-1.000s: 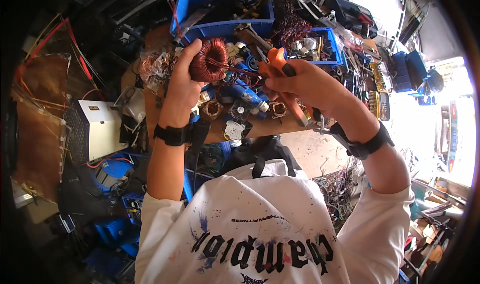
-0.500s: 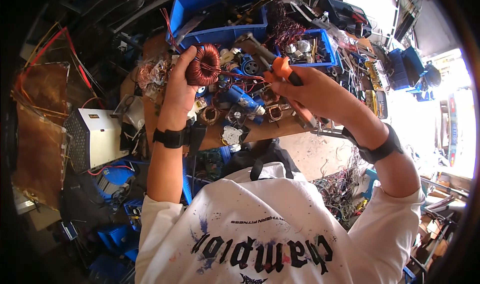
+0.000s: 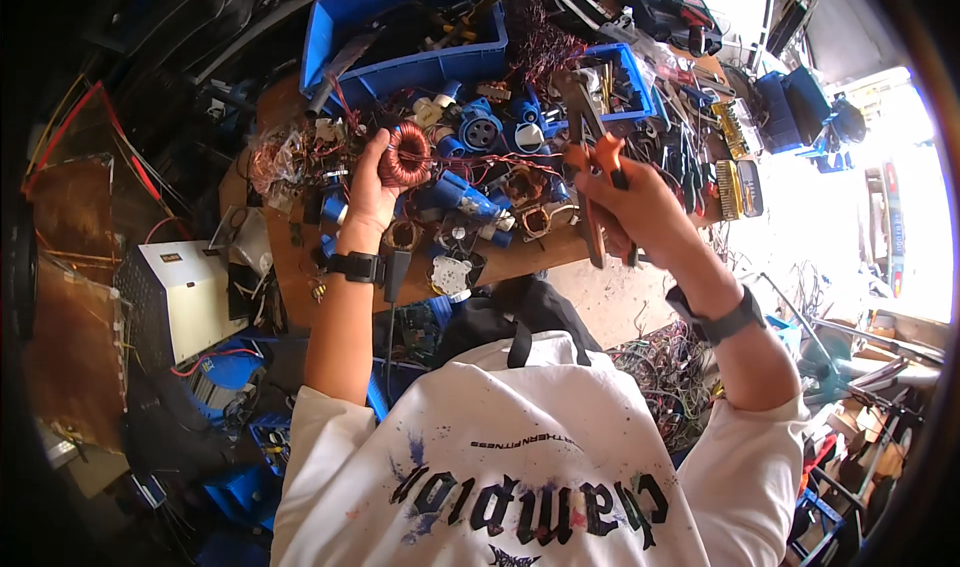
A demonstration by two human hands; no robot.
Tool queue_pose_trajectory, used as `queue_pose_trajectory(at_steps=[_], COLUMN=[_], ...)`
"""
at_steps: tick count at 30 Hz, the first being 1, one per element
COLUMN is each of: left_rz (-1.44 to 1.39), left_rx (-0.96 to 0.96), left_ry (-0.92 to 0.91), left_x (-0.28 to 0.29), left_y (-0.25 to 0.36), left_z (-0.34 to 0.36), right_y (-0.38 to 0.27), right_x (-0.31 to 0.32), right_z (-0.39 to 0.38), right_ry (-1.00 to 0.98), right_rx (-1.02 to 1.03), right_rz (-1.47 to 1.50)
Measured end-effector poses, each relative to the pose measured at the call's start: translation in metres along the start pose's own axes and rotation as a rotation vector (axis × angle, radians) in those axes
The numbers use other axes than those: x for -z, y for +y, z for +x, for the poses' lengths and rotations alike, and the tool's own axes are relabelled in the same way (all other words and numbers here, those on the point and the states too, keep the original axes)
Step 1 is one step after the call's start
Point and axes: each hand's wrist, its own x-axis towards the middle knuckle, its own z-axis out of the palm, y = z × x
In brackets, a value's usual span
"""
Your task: The person works at a cluttered workbench, handling a copper wire coil and various electronic components. They use pliers to strip insulation from wires and cut sections of the coil. The person manipulates the coil and wires with both hands, occasionally placing items into a blue bin.
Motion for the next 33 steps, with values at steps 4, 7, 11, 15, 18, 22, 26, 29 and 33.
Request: queue_pose_trajectory(at_steps=[4, 7, 11, 15, 18, 22, 26, 29, 33], left_rz=[-0.083, -0.089, -0.003, 0.017, 0.028, 0.020, 0.076, 0.097, 0.103], left_rx=[0.177, 0.233, 0.273, 0.301, 0.313, 0.352, 0.409, 0.407, 0.425], left_ry=[0.053, 0.085, 0.104, 0.163, 0.187, 0.229, 0.232, 0.222, 0.198], left_x=[0.029, 0.051, 0.058, 0.071, 0.076, 0.070, 0.067, 0.066, 0.060], left_y=[-0.035, -0.057, -0.072, -0.090, -0.101, -0.103, -0.104, -0.108, -0.115], left_z=[0.022, 0.036, 0.050, 0.061, 0.065, 0.074, 0.090, 0.098, 0.109], right_y=[0.021, 0.048, 0.066, 0.093, 0.104, 0.127, 0.143, 0.152, 0.162], right_x=[-0.010, -0.016, -0.030, -0.045, -0.059, -0.074, -0.084, -0.085, -0.081], right_z=[-0.010, -0.009, -0.004, 0.025, 0.045, 0.070, 0.089, 0.098, 0.107], right_ry=[0.005, 0.006, 0.049, 0.015, -0.029, -0.061, -0.067, -0.101, -0.145], right_rx=[-0.069, -0.144, -0.193, -0.249, -0.294, -0.286, -0.300, -0.325, -0.337], right_rz=[0.034, 0.096, 0.063, 0.154, 0.157, 0.261, 0.246, 0.183, 0.178])
